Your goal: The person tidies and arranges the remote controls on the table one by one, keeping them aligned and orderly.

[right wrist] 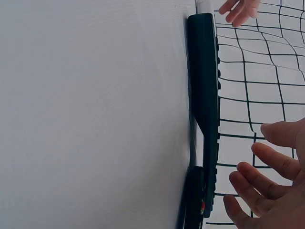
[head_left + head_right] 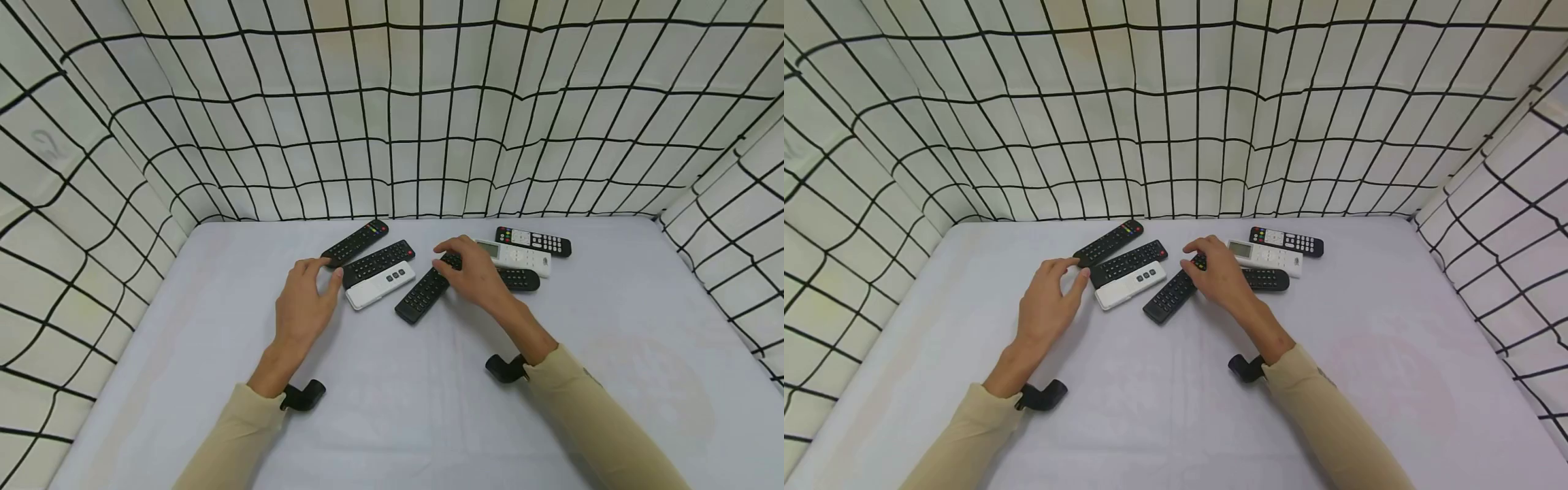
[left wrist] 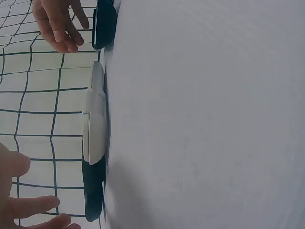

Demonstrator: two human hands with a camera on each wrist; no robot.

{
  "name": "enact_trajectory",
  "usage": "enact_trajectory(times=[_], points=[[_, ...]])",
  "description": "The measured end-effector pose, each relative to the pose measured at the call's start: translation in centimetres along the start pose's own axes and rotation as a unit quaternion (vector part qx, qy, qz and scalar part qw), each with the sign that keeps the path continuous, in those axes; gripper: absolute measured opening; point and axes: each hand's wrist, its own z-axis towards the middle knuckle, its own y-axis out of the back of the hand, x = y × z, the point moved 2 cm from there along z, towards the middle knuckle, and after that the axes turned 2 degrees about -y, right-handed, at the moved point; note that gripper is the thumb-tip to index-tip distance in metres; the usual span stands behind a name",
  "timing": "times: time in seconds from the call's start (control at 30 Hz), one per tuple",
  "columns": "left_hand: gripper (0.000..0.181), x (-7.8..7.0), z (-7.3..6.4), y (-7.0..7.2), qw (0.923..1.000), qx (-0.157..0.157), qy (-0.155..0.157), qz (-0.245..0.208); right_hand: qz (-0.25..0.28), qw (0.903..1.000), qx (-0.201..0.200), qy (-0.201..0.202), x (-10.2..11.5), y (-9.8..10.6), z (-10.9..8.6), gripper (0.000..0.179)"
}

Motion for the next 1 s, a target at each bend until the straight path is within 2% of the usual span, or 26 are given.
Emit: enact_trajectory(times=[0.53, 0.83, 1.0], points=[[0.052, 1.1, -0.1, 0.2, 0.9984, 0.014, 0.048, -0.024, 0.001, 0.9998, 0.018, 0.002, 1.3, -1.0, 1.0, 0.030], [0.051, 1.2, -0.1, 0.4, 0.9981, 0.016, 0.055, -0.022, -0.003, 0.9998, 0.019, 0.001, 1.9, -1.5, 1.7, 0.030], [0.051, 1.3, 0.1, 0.5, 0.9979, 0.018, 0.058, -0.020, 0.000, 0.9997, 0.016, 0.016, 2.1, -1.7, 2.1, 0.030]])
